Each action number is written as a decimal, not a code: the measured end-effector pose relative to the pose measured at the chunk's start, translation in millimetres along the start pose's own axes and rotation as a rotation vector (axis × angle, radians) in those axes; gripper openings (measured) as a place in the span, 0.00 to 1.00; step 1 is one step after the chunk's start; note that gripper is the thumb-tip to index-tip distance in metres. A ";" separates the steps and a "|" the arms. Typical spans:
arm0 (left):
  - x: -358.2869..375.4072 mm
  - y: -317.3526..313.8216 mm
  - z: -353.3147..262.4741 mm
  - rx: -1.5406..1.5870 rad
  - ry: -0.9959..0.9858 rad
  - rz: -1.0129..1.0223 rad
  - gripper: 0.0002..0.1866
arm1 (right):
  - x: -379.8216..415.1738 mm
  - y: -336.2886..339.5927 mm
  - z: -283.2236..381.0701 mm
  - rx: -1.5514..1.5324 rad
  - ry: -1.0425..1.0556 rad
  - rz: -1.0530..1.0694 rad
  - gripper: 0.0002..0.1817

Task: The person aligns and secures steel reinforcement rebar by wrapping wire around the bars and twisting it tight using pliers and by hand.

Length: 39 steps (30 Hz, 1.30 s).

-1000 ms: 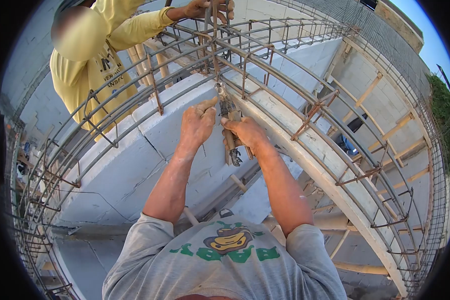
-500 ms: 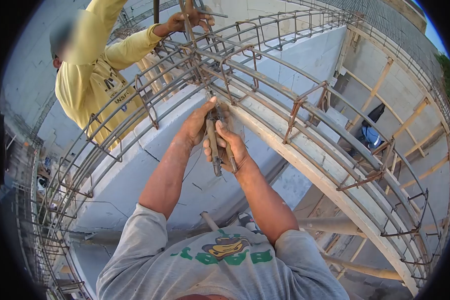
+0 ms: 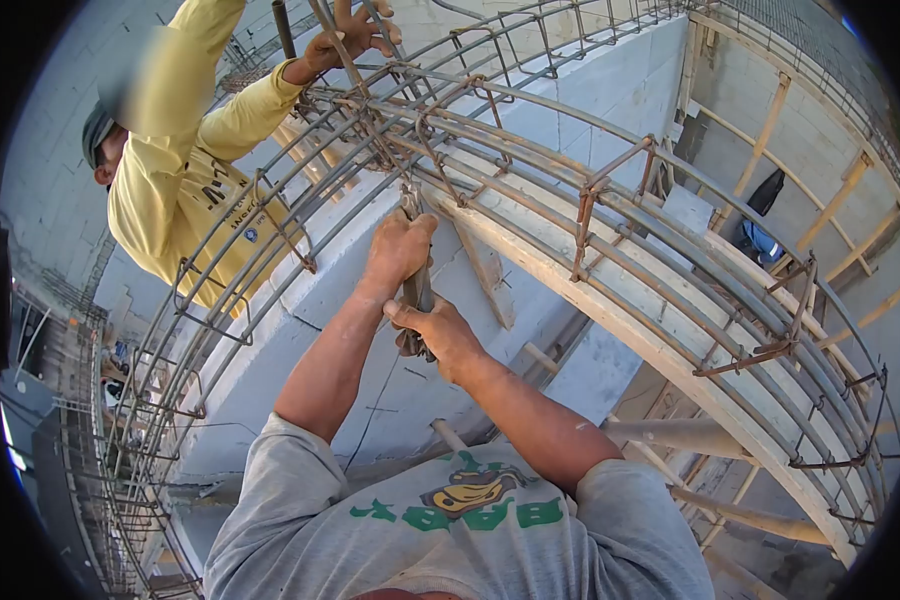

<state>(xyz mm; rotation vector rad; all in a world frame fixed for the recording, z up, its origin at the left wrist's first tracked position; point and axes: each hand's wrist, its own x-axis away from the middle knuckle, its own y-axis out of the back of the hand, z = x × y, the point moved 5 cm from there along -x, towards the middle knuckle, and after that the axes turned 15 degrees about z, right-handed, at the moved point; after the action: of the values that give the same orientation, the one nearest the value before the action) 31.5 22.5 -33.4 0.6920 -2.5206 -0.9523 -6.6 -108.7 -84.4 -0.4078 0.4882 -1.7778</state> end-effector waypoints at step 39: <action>23.6 0.7 -3.5 -0.441 0.000 -0.109 0.40 | 2.4 -9.5 -16.1 -0.282 -0.111 0.034 0.16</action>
<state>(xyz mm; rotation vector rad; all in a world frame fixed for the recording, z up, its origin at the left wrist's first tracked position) 13.7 8.1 -26.8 0.6880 -2.1738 -1.4816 -23.2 -107.0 -93.1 -0.6867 0.6654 -1.6477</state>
